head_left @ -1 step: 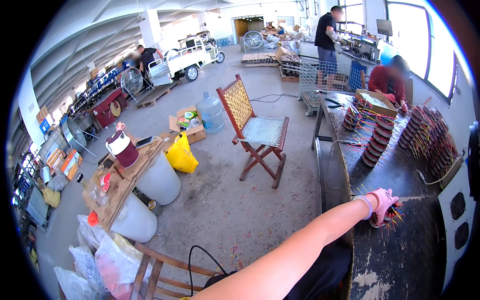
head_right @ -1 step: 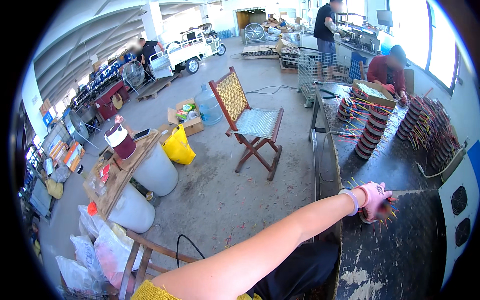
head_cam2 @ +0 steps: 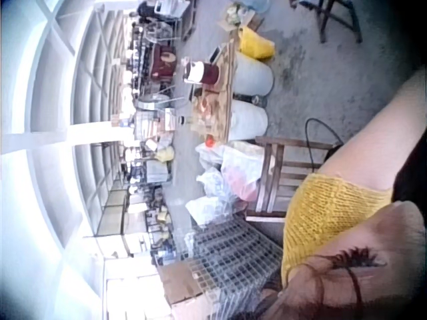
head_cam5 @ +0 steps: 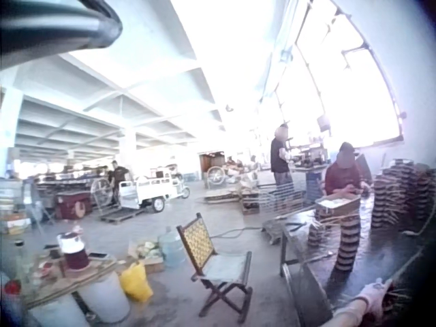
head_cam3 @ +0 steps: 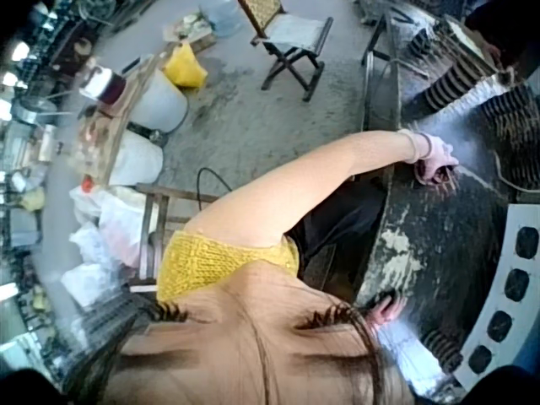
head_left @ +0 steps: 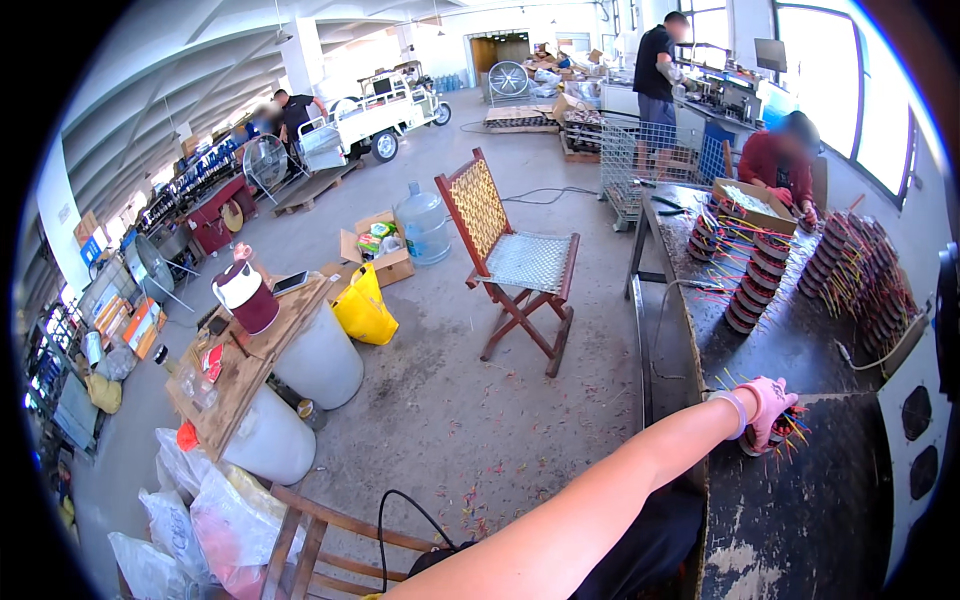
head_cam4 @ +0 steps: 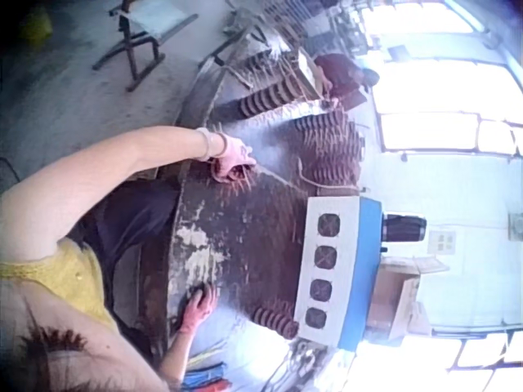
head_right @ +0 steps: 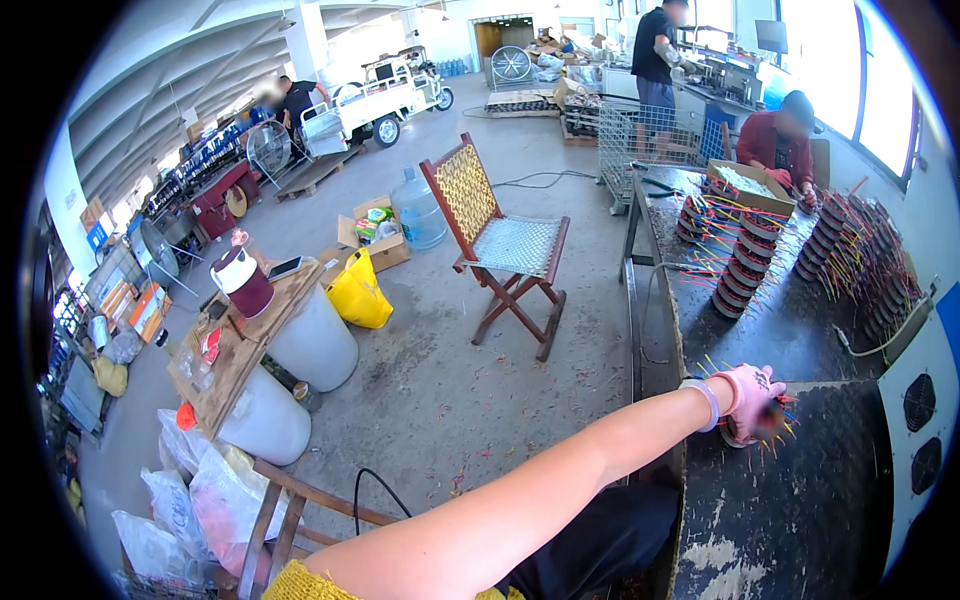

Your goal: The person assembles electric motor stators by inserting color-coded wires into the slots of the stator core and trimming the excess wire with pliers.

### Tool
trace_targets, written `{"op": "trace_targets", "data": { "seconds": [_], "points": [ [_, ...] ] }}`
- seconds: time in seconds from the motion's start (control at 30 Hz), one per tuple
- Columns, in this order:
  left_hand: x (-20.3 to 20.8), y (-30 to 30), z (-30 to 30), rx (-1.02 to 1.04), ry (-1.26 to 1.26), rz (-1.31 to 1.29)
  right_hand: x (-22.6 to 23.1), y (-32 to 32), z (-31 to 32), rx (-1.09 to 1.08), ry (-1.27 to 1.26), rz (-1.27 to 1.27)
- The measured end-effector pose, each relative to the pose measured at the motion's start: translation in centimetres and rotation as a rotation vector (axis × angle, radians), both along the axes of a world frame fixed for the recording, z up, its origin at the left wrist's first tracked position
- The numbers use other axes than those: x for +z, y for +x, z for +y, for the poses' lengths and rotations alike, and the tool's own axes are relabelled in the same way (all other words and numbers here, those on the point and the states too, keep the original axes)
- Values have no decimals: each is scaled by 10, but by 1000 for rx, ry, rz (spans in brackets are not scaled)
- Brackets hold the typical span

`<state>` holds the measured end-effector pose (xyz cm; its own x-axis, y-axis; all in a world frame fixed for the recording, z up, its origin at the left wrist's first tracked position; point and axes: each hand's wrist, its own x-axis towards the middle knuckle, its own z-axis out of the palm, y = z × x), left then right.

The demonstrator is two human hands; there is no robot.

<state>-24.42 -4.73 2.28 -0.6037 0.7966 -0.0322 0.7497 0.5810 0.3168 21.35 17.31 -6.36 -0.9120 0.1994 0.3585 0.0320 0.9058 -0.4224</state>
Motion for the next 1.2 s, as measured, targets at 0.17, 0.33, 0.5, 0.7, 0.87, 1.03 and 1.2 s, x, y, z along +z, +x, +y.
{"op": "trace_targets", "data": {
  "seconds": [0.17, 0.33, 0.5, 0.7, 0.87, 1.03, 1.2],
  "points": [
    [0, 0, -2, -20, -9, 39, 1, 2, -4, -5, -23, 4],
    [6, 1, -2, 0, -17, 10, -2, 4, 0, -23, 13, -9],
    [7, 3, 2, -4, -45, 32, -17, 9, 11, -73, -59, 13],
    [-1, 19, 9, -88, 98, 324, -9, 7, 5, 22, -35, 4],
    [-11, 78, 37, -420, 568, 422, -22, -7, 36, 44, 158, -296],
    [-50, 155, 69, -677, 583, 95, -11, 36, -1, -134, 52, 23],
    [-82, 206, 81, -641, 479, -70, -9, 5, 6, -102, -141, -57]
  ]
}}
